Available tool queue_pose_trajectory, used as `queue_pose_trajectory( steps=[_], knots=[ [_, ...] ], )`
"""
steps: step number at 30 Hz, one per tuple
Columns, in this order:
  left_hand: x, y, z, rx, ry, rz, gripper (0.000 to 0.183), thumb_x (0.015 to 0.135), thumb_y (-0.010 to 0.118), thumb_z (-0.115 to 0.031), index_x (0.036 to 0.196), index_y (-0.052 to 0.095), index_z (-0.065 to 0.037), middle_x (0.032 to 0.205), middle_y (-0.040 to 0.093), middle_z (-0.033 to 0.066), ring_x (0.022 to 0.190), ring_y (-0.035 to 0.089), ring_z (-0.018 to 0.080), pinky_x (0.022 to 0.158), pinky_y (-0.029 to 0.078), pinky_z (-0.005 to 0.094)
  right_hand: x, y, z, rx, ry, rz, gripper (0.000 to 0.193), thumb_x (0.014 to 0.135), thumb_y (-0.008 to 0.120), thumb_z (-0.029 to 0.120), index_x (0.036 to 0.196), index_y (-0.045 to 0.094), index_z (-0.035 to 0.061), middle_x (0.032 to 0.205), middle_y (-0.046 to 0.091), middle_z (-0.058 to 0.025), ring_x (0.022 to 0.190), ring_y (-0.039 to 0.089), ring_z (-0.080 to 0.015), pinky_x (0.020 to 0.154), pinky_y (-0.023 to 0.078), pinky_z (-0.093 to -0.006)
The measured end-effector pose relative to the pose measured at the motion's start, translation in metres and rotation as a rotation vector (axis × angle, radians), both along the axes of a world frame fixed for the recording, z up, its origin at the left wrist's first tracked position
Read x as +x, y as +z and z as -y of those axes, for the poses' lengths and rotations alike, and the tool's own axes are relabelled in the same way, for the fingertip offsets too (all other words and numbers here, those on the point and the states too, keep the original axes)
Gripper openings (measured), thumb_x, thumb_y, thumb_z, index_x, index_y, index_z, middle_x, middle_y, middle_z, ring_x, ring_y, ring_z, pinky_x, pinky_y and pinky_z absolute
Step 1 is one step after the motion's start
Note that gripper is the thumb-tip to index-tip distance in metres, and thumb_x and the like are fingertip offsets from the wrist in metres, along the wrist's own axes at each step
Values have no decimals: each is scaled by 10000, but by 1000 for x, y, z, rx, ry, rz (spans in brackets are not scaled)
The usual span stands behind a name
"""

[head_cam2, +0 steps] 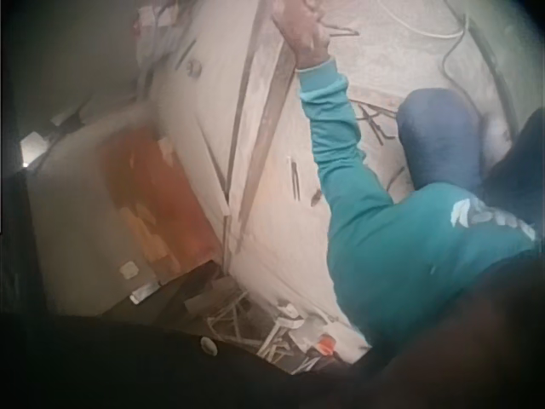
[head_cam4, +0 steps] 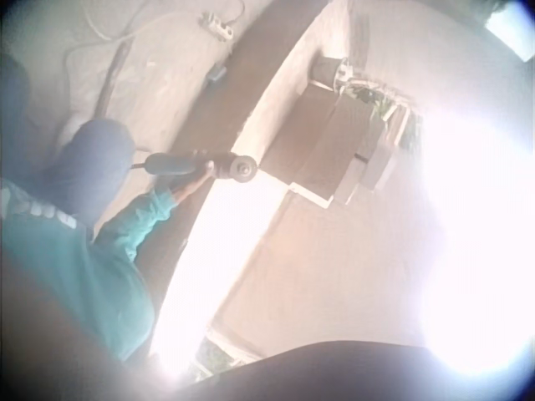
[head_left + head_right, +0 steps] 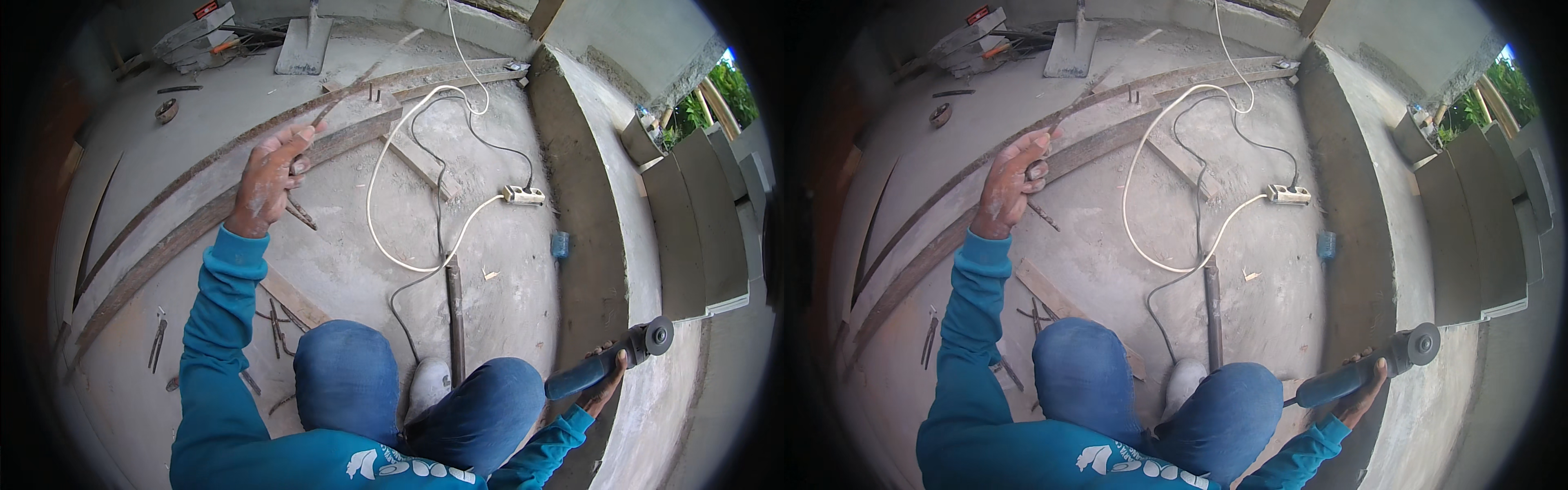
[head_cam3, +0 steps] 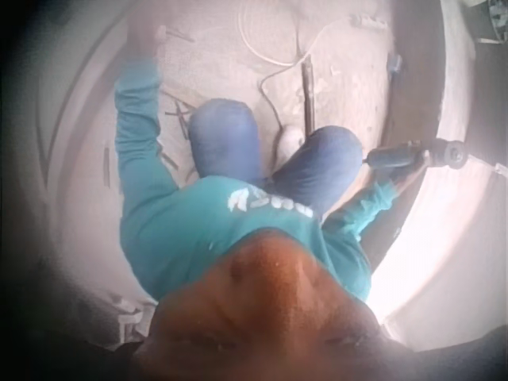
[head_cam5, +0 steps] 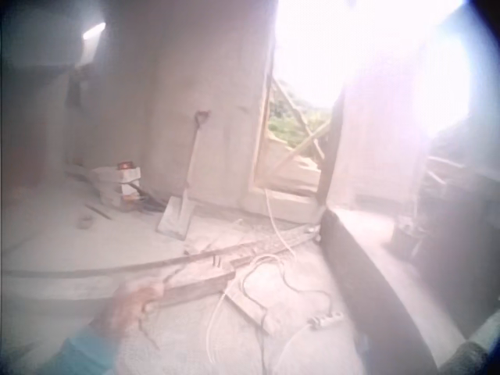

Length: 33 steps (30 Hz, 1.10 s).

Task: The person uses an angle grinder to cut metal rods embedded in a concrete structure, then moves to the floor to cut additional rods into shorter pieces. Sparks are visible during cutting, and cut pieces accumulate on the floor.

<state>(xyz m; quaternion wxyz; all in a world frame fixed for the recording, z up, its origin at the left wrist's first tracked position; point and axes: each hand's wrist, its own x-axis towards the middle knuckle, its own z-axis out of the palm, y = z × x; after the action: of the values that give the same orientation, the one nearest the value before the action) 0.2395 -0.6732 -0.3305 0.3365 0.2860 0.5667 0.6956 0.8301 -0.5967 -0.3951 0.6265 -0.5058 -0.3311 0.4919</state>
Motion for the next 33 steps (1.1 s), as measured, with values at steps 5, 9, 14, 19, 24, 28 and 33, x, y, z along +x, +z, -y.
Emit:
queue_pose_trajectory(
  steps=[5,9,14,19,24,28,33],
  knots=[
    [-99,-38,67,-90,188,-52,363,985,623,-253,1247,652,-3,881,490,-41,638,358,21,487,236,158,-37,39,-14,36,85,75,557,846,725,455,1199,543,65,966,596,-47,801,623,-177,713,540,-325],
    [-140,-93,86,-176,153,-96,358,986,621,-265,1228,659,-4,860,504,-39,650,387,39,539,308,188,-23,99,-42,131,95,209,512,862,721,423,1184,544,66,949,569,-39,790,594,-155,711,520,-320],
    [-133,-199,21,-312,220,-513,325,988,590,-250,1164,635,19,927,665,144,788,629,255,752,495,355,-1,145,-62,18,52,426,536,801,768,503,1070,608,67,868,595,-48,754,601,-178,710,521,-313],
    [-22,-253,-31,-330,112,-908,808,867,649,-2,1532,198,-93,1227,469,270,1080,565,447,909,513,500,11,185,-94,36,49,416,552,785,783,506,1041,603,51,835,590,-56,739,611,-189,690,533,-318],
    [89,-277,-56,-477,-63,-1381,661,923,656,-392,1408,473,17,1512,296,309,1398,317,458,1132,287,602,52,228,-105,83,19,434,550,795,782,493,1061,597,49,853,593,-72,755,618,-202,708,551,-326],
    [133,-275,-108,-624,-1037,-1026,810,923,539,-631,1295,541,89,1346,533,303,1298,495,449,1080,368,598,79,238,-111,115,-53,372,580,806,777,483,1124,581,40,891,598,-86,777,628,-217,738,569,-346],
    [160,-303,-130,-578,-1063,-1184,773,895,575,-628,1215,581,76,1196,616,308,1129,608,457,991,447,575,67,239,-103,211,-145,382,521,845,745,458,1123,569,55,851,605,-85,759,641,-197,694,570,-331]
  ],
)
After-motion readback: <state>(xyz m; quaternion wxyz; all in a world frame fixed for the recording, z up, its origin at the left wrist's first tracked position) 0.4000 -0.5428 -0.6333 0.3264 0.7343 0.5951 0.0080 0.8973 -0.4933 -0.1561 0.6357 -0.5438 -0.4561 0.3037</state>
